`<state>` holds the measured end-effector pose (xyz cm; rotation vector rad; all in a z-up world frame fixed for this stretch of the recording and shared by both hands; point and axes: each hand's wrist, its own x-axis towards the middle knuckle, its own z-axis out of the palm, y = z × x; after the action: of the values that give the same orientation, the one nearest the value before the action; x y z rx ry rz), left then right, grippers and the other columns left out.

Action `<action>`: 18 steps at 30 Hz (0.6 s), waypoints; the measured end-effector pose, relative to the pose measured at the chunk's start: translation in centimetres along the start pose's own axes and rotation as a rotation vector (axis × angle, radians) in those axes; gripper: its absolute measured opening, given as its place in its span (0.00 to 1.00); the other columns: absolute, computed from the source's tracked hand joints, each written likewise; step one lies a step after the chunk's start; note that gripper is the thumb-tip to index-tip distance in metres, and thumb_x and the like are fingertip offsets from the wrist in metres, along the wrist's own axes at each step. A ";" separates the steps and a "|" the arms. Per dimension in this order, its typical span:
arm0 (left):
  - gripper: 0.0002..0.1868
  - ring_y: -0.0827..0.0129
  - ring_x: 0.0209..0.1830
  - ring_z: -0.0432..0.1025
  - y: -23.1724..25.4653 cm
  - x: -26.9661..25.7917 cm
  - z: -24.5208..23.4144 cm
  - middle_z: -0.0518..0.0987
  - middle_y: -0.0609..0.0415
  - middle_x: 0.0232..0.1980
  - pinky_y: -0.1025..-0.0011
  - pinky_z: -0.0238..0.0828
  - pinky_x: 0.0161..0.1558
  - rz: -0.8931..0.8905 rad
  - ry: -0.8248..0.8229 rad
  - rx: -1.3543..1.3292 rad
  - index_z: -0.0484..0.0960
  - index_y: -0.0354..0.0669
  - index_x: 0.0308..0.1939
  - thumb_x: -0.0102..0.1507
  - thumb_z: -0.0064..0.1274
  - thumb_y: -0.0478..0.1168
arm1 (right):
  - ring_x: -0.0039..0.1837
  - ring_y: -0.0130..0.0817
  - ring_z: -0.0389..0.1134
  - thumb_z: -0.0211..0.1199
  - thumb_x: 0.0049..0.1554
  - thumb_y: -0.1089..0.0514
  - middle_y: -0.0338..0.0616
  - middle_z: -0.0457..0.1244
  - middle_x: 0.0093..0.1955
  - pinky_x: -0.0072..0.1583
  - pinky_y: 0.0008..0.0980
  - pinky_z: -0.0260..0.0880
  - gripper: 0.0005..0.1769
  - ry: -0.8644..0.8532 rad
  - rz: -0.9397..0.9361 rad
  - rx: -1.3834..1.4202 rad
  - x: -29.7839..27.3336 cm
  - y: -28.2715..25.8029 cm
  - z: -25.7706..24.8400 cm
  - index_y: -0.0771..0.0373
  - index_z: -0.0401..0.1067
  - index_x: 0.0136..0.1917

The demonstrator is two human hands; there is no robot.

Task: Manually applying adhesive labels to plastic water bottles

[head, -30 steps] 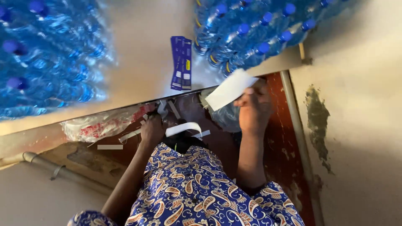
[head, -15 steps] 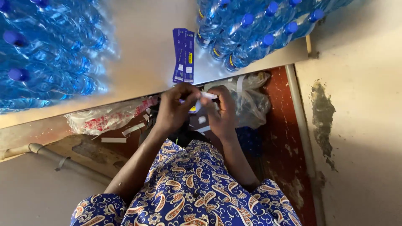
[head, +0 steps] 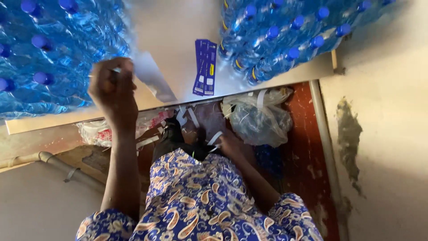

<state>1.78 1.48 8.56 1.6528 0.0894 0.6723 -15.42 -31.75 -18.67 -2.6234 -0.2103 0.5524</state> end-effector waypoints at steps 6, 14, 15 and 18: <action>0.15 0.56 0.29 0.74 -0.8 -3.5 1.5 0.80 0.43 0.43 0.59 0.69 0.34 0.072 -0.329 0.290 0.87 0.35 0.51 0.67 0.77 0.36 | 0.75 0.56 0.70 0.73 0.68 0.52 0.58 0.66 0.70 0.73 0.49 0.70 0.31 0.335 -0.253 0.914 6.1 -12.9 -13.7 0.59 0.72 0.80; 0.10 0.51 0.33 0.81 1.0 -4.8 3.1 0.85 0.44 0.40 0.63 0.76 0.32 0.107 -0.282 0.242 0.88 0.37 0.46 0.73 0.71 0.40 | 0.52 0.36 0.72 0.67 0.70 0.57 0.40 0.70 0.51 0.56 0.35 0.75 0.09 0.463 -0.462 0.922 9.2 -19.0 -20.0 0.52 0.82 0.63; 0.07 0.50 0.35 0.83 1.5 -5.1 3.0 0.86 0.41 0.42 0.65 0.79 0.33 0.053 -0.285 0.171 0.88 0.34 0.48 0.73 0.69 0.35 | 0.51 0.35 0.71 0.65 0.72 0.56 0.40 0.69 0.51 0.55 0.35 0.73 0.10 0.460 -0.472 0.947 8.5 -19.6 -20.0 0.51 0.81 0.65; 0.05 0.65 0.37 0.84 1.7 -6.0 3.7 0.87 0.43 0.39 0.70 0.82 0.33 -0.196 -0.280 -0.046 0.89 0.32 0.49 0.71 0.68 0.32 | 0.55 0.35 0.73 0.63 0.74 0.57 0.47 0.70 0.55 0.58 0.38 0.74 0.10 0.392 -0.471 1.177 8.0 -18.9 -18.8 0.58 0.79 0.66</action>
<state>-1.92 -4.71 7.79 1.6531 0.0332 0.2889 -1.34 -20.52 2.62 -1.4106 -0.2572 -0.0491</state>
